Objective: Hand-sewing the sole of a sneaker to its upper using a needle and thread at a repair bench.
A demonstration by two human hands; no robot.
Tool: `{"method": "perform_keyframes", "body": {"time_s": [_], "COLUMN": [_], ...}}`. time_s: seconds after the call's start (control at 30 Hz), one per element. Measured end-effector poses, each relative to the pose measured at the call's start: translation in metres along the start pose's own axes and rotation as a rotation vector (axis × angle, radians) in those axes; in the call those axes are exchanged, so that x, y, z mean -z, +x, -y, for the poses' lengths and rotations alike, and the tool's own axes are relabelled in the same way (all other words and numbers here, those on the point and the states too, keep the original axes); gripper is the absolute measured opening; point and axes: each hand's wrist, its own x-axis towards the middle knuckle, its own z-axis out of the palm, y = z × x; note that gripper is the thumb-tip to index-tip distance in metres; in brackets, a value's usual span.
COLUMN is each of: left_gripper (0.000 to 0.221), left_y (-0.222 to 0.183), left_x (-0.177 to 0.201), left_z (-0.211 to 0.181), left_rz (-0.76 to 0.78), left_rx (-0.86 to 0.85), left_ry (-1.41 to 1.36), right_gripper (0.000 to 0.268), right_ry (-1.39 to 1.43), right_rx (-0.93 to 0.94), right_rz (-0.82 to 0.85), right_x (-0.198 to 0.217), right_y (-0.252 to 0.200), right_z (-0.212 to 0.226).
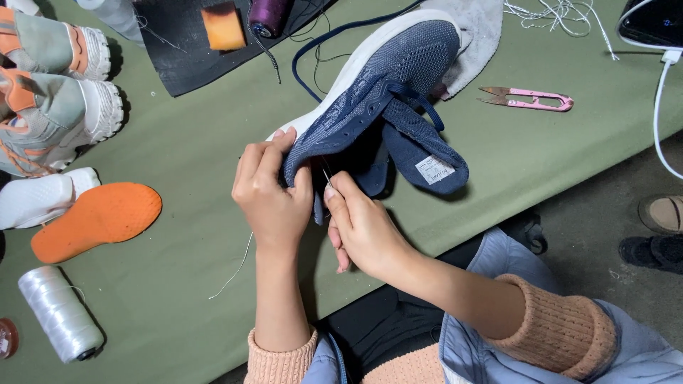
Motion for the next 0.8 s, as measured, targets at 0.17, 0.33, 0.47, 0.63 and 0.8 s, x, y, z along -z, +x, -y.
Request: {"method": "perform_keyframes", "body": {"time_s": [0.17,0.33,0.47,0.63,0.8], "left_gripper": [0.028,0.027,0.026,0.028,0.028], "left_y": [0.000,-0.003,-0.003,-0.008,-0.008], "left_x": [0.000,-0.001,-0.004,-0.006,-0.008], "left_z": [-0.001,-0.001,0.001,0.007,0.005], "left_rz": [-0.006,-0.016,-0.053,-0.082,-0.110], "left_rx": [-0.005,0.003,0.029,0.070,0.090], "left_ry": [0.006,0.016,0.009,-0.001,-0.017], "right_gripper": [0.030,0.032,0.034,0.032,0.033], "right_ry": [0.000,-0.007,-0.105,-0.176,-0.272], "right_rx": [0.002,-0.007,0.036,0.063,0.061], "right_rz": [0.006,0.001,-0.021,-0.023,-0.017], "right_x": [0.000,-0.002,0.000,-0.002,0.001], "right_y": [0.004,0.010,0.013,0.011,0.008], "right_z": [0.000,-0.004,0.003,0.007,0.016]}}
